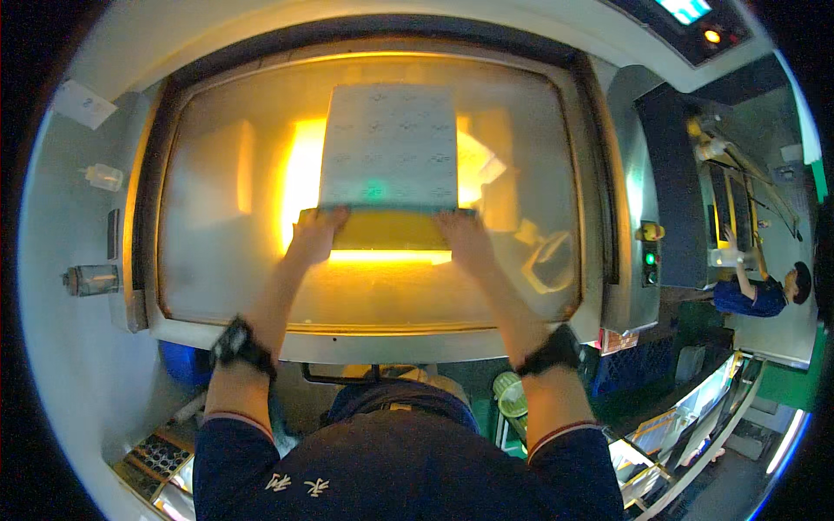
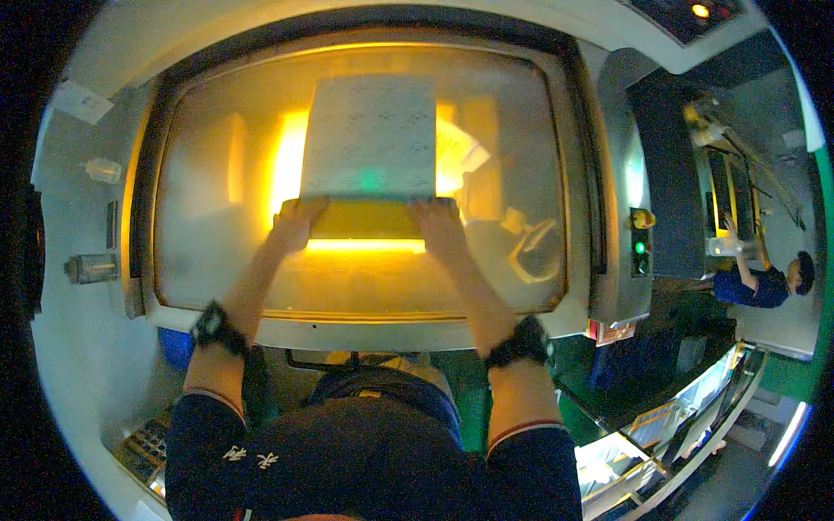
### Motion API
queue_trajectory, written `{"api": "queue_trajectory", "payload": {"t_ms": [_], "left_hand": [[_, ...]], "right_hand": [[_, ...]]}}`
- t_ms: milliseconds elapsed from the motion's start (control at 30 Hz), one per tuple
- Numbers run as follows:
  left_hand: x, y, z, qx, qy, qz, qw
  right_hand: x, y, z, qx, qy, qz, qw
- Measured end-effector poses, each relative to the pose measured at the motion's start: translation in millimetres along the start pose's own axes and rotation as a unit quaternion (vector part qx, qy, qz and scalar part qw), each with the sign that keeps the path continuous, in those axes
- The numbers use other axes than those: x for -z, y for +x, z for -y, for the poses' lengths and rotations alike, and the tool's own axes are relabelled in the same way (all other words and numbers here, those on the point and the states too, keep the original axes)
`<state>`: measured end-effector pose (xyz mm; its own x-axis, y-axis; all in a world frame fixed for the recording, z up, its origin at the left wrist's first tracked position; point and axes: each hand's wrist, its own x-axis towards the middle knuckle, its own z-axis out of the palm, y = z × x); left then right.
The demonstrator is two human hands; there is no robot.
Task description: Placing industrial plates into an LED exposure machine, flattening them with a squeegee, and removing them after processing.
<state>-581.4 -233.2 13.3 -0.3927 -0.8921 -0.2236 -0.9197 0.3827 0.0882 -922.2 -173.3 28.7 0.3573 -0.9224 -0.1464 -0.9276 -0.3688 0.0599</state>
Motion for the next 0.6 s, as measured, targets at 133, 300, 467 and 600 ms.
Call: {"api": "queue_trajectory", "payload": {"t_ms": [133,300,467,600], "left_hand": [[16,173,116,-0.134,-0.077,0.08,0.985],[61,350,85,-0.028,0.009,0.013,0.999],[66,394,129,-0.032,0.071,-0.086,0.993],[44,326,121,-0.039,0.078,-0.086,0.992]], "right_hand": [[36,173,-67,-0.028,0.212,0.128,0.968],[-13,311,-179,-0.069,0.105,-0.007,0.992],[-10,377,-180,-0.048,0.066,-0.12,0.989],[-32,330,-143,-0.017,0.04,-0.14,0.989]]}}
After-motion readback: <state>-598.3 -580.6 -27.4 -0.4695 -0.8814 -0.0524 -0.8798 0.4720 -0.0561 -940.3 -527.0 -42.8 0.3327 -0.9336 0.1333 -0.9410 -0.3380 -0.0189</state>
